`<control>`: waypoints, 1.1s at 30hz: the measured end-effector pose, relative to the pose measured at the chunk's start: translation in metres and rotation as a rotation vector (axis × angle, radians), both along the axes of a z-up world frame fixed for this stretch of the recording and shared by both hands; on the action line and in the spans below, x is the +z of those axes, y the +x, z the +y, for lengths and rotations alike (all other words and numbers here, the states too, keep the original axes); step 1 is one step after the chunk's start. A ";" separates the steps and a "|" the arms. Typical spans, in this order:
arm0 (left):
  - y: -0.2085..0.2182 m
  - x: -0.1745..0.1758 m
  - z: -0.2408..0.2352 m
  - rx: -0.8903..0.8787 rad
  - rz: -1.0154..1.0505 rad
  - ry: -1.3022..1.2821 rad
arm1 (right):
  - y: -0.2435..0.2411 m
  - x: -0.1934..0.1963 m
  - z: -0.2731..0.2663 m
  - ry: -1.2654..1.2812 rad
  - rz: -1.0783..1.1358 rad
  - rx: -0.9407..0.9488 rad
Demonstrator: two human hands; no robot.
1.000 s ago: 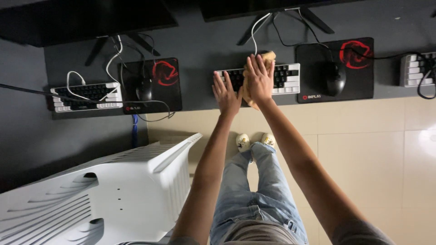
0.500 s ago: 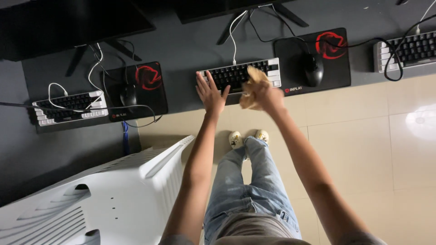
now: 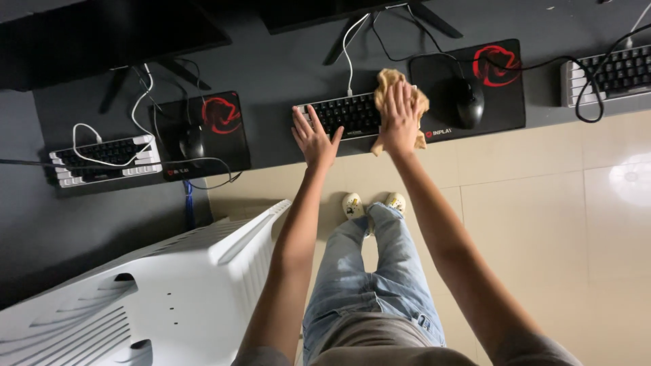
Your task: The person wipes a keyboard, mouse, mousepad, and headphones with a cloth. They lift and wipe each item individually, then return them to the desk. The person also wipes the desk surface between items.
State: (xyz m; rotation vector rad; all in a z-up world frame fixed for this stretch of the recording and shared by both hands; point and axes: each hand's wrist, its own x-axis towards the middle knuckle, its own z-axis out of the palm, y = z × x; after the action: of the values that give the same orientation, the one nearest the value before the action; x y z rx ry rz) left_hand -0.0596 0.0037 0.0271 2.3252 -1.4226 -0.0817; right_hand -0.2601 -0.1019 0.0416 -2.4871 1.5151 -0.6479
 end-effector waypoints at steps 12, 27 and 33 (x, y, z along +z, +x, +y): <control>0.003 0.000 0.001 -0.034 -0.035 0.054 | -0.022 0.005 0.004 0.070 0.017 -0.012; 0.004 -0.003 -0.005 -0.012 -0.020 0.081 | 0.045 -0.010 0.015 -0.022 -0.236 -0.093; 0.022 -0.058 0.000 -0.038 0.264 0.024 | 0.105 0.015 0.052 0.213 -0.390 0.047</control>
State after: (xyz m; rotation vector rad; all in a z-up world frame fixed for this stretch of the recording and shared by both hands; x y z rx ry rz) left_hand -0.0379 0.0032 -0.0313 2.2091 -1.3385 -0.4038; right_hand -0.1547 -0.0501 0.0565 -2.0829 1.3001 -0.8531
